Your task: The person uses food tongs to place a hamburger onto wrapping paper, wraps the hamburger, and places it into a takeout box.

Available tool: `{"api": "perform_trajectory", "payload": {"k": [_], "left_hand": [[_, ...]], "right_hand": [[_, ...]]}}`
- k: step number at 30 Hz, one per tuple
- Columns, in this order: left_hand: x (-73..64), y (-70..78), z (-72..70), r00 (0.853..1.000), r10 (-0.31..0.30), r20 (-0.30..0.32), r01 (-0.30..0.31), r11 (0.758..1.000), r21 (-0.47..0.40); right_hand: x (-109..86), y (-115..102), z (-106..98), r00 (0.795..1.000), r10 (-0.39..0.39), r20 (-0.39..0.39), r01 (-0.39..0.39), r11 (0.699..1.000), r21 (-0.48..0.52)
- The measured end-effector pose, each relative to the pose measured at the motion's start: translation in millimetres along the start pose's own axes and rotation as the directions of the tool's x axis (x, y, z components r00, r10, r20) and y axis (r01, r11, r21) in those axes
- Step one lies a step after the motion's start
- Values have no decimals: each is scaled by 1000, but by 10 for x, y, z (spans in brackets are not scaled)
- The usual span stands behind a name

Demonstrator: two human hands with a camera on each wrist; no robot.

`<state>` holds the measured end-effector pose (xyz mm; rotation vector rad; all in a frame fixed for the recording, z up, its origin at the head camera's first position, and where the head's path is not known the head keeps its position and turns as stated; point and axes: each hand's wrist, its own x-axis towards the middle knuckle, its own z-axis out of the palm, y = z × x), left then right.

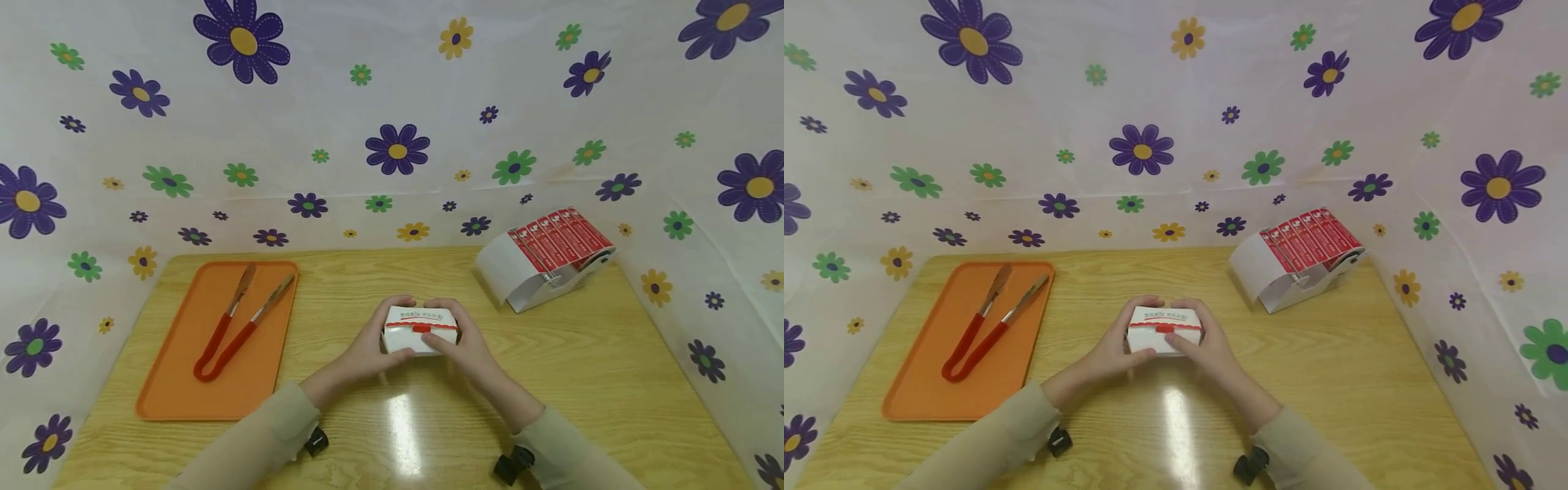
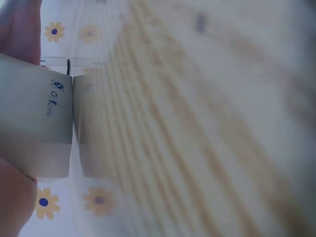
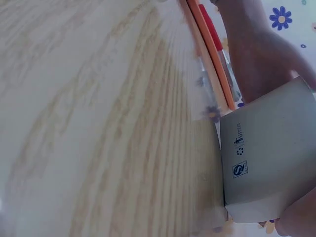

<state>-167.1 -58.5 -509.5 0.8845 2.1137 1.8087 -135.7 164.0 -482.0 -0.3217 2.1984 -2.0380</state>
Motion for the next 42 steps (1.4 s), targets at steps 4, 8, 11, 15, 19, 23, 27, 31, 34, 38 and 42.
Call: {"api": "perform_trajectory", "payload": {"k": [4,8,11,15,19,23,27,31,34,38,42], "left_hand": [[-22,-13,-5,999,22,25,-20,999,-49],[-26,-24,12,1000,9,16,-7,992,-125],[-23,-29,24,1000,8,-7,-9,990,-143],[-18,-57,22,999,2,-32,-6,995,-97],[-15,-51,28,998,-36,-47,34,999,-31],[-15,-12,42,997,-64,-50,63,998,-21],[-23,1,43,997,-60,-42,59,998,-18],[-34,9,37,998,-62,-25,61,998,-15],[-34,1,38,998,-57,-23,57,998,-17],[-31,-13,44,998,-50,-30,49,999,-18],[-34,-12,46,998,-46,-40,46,999,-10]], "right_hand": [[-10,13,9,1000,-7,15,7,1000,20],[-16,28,8,1000,-18,21,18,1000,11],[-22,35,6,999,-23,23,23,1000,6],[-21,36,3,999,-27,30,27,1000,2],[-13,27,6,1000,-20,24,20,1000,1],[-3,16,14,1000,-4,-14,4,1000,-10],[0,16,34,998,-15,-62,12,999,-44],[-4,27,63,994,-34,-107,30,999,-44],[-8,30,83,991,-43,-123,39,999,-30],[-17,22,95,991,-57,-117,56,998,-19],[-25,15,92,992,-65,-105,62,998,-27]]}}
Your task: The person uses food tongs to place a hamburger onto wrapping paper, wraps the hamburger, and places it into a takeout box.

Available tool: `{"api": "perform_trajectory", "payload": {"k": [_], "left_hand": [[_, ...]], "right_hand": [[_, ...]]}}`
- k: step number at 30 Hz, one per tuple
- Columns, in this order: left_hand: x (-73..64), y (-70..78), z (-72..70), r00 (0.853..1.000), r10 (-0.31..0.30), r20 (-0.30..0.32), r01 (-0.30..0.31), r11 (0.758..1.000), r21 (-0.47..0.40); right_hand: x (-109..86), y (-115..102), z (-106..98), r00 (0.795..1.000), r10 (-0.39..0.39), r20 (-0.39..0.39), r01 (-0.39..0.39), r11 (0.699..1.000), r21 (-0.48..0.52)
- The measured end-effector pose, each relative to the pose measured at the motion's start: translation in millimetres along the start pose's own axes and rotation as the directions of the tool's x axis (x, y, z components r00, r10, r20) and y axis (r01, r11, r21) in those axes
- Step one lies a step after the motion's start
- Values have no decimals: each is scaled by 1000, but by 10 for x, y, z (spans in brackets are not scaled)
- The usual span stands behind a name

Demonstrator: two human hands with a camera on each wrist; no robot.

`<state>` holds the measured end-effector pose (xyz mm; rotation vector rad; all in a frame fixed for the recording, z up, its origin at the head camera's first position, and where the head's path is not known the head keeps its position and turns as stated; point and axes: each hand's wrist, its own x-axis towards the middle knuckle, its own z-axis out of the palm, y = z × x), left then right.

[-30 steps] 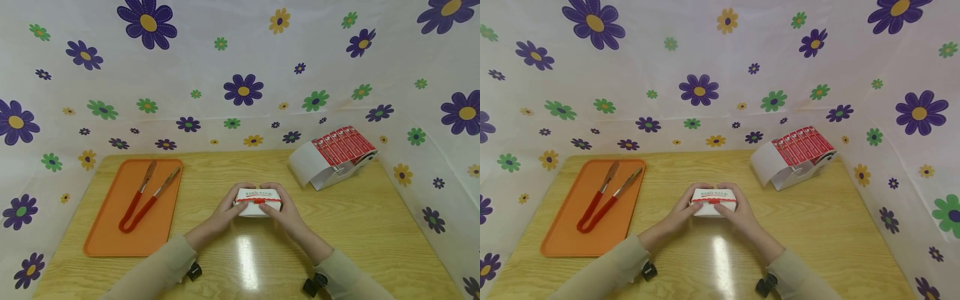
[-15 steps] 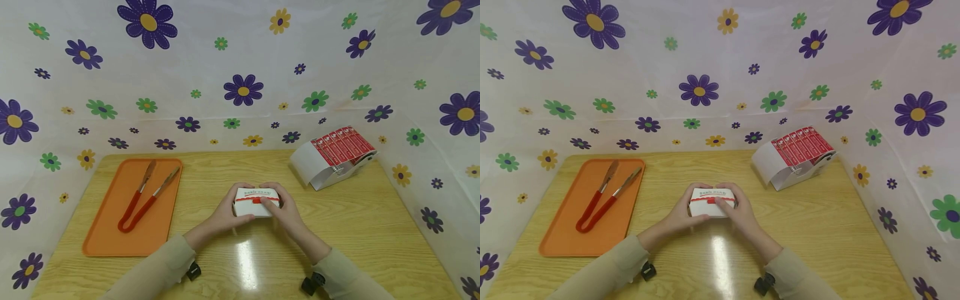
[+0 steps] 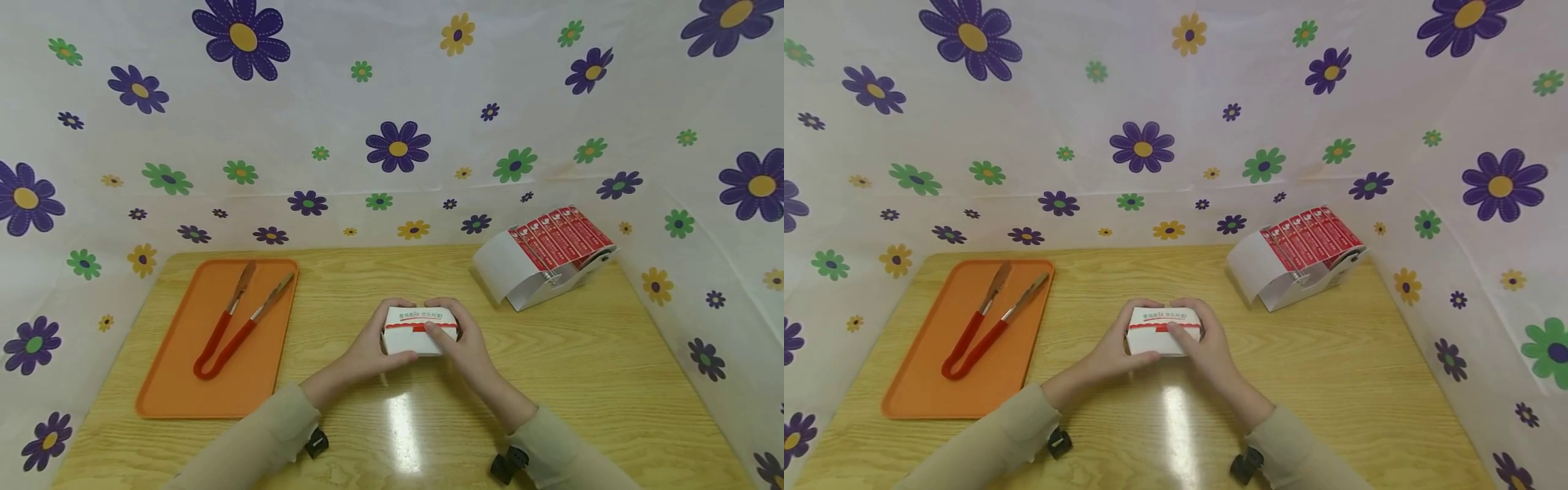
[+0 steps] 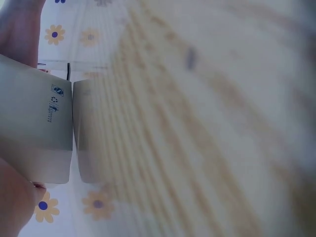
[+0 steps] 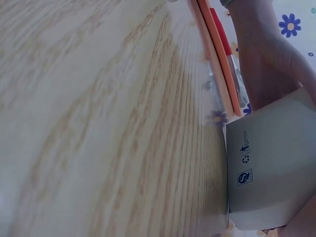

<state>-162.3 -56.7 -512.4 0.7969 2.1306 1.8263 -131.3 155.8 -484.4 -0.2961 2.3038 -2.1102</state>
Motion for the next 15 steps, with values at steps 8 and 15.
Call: {"api": "perform_trajectory", "payload": {"k": [8,15], "left_hand": [[-32,13,15,999,3,-34,0,998,70],[-48,16,-19,999,23,-40,-20,997,74]], "right_hand": [[0,-18,-64,997,31,66,-29,999,-21],[-7,43,-137,981,-91,171,89,996,19]]}}
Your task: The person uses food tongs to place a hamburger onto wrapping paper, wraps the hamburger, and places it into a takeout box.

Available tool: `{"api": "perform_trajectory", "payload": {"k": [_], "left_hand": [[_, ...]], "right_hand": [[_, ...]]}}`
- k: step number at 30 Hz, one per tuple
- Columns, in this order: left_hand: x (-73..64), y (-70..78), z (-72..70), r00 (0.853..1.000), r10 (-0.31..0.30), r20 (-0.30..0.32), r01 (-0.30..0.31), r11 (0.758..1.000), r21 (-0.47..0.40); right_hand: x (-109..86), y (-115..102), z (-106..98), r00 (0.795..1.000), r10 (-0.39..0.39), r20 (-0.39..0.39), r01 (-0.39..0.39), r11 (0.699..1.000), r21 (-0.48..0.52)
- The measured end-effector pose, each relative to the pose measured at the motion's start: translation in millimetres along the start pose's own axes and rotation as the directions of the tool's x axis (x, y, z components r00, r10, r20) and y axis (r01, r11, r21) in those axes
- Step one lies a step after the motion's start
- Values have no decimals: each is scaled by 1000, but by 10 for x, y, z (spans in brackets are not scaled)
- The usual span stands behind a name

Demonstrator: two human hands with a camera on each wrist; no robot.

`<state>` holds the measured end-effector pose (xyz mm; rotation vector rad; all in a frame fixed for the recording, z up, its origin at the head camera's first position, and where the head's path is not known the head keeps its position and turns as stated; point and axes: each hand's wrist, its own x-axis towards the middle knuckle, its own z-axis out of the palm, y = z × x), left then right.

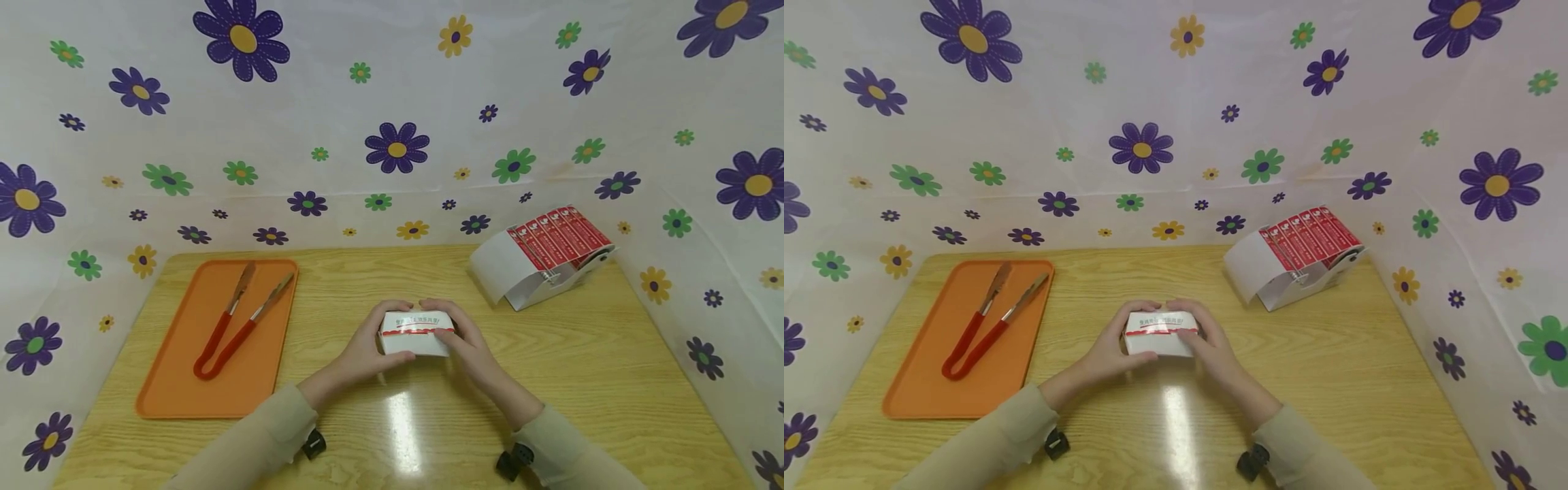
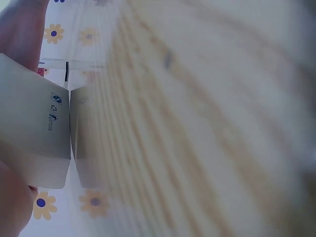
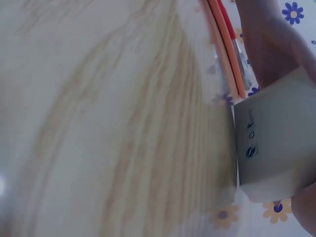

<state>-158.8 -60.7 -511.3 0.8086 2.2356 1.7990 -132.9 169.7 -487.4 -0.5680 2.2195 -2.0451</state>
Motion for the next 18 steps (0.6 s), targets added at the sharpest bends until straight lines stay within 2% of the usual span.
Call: {"api": "perform_trajectory", "payload": {"k": [3,8,11,13,15,16,18], "left_hand": [[-11,-5,-14,1000,-2,-2,1,1000,-6],[-27,-1,-31,1000,0,5,0,1000,-2],[-44,-11,-46,999,35,9,-35,996,84],[-68,-29,-62,998,70,8,-70,980,185],[-101,-53,-84,994,104,12,-103,946,308],[-119,-64,-96,993,118,19,-117,924,363],[-149,-78,-122,988,149,42,-151,872,465]], "right_hand": [[-15,36,-30,999,-23,48,22,999,24],[-16,80,-71,996,-48,79,46,998,31],[-24,100,-96,992,-93,90,93,996,4],[-35,113,-111,986,-142,93,149,985,-83],[-46,132,-122,972,-208,107,228,948,-221],[-54,139,-126,963,-241,118,266,917,-297],[-70,146,-125,944,-298,143,330,835,-439]]}}
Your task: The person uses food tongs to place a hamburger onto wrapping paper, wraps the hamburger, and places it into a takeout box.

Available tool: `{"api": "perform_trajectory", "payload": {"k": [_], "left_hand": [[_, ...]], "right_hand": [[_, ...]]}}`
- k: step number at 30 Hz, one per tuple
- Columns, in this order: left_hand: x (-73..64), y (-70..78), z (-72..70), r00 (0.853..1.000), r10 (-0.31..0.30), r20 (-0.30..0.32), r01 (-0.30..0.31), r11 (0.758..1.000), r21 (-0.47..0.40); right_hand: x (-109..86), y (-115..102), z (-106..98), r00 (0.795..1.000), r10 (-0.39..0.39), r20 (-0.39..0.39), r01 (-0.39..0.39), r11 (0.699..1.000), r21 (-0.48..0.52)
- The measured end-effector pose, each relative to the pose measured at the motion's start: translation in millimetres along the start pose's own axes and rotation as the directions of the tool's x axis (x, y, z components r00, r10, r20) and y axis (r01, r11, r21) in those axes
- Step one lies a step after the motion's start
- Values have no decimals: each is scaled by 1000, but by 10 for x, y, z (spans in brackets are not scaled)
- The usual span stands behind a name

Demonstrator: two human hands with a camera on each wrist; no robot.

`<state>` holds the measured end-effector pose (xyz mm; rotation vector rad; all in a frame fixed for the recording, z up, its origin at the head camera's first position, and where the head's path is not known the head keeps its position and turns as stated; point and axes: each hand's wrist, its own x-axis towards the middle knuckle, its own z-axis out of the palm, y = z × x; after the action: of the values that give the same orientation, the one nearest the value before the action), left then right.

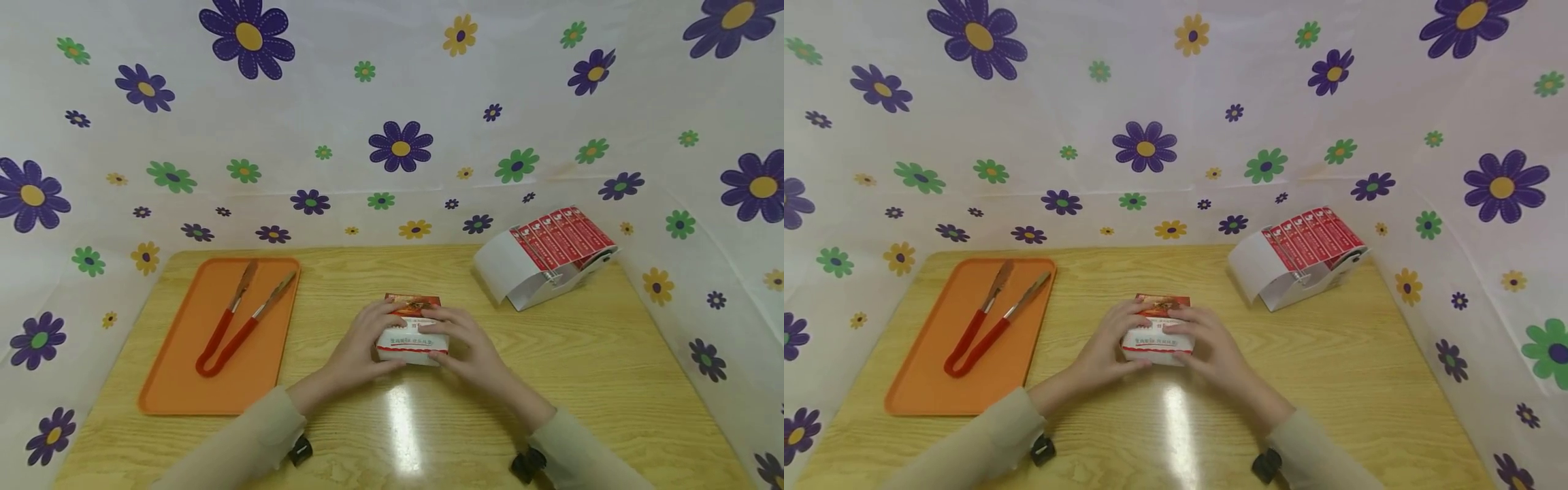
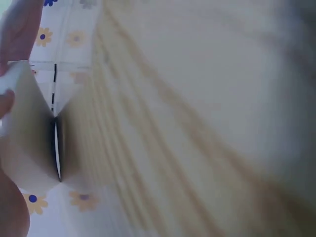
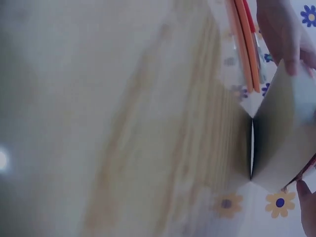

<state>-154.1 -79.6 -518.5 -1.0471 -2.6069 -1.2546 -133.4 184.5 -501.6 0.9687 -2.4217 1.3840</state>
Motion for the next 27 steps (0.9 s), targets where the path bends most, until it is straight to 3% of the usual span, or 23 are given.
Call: {"api": "perform_trajectory", "payload": {"k": [2,5,9,16,21,27], "left_hand": [[-27,-14,-22,999,36,24,-38,995,95],[-54,-29,-64,994,78,80,-92,976,197],[-93,-62,-141,972,128,196,-184,935,304],[-152,-107,-245,905,179,387,-363,800,478],[-176,-102,-241,878,146,455,-401,745,534],[-224,-67,-207,882,107,458,-380,736,560]], "right_hand": [[-21,8,-3,999,-40,9,41,992,-122],[-46,22,-27,998,-56,28,61,972,-228],[-63,56,-92,991,-104,79,124,939,-321],[-84,70,-185,965,-188,185,249,881,-403],[-99,98,-187,954,-205,218,281,863,-420],[-126,128,-155,951,-208,231,294,842,-452]]}}
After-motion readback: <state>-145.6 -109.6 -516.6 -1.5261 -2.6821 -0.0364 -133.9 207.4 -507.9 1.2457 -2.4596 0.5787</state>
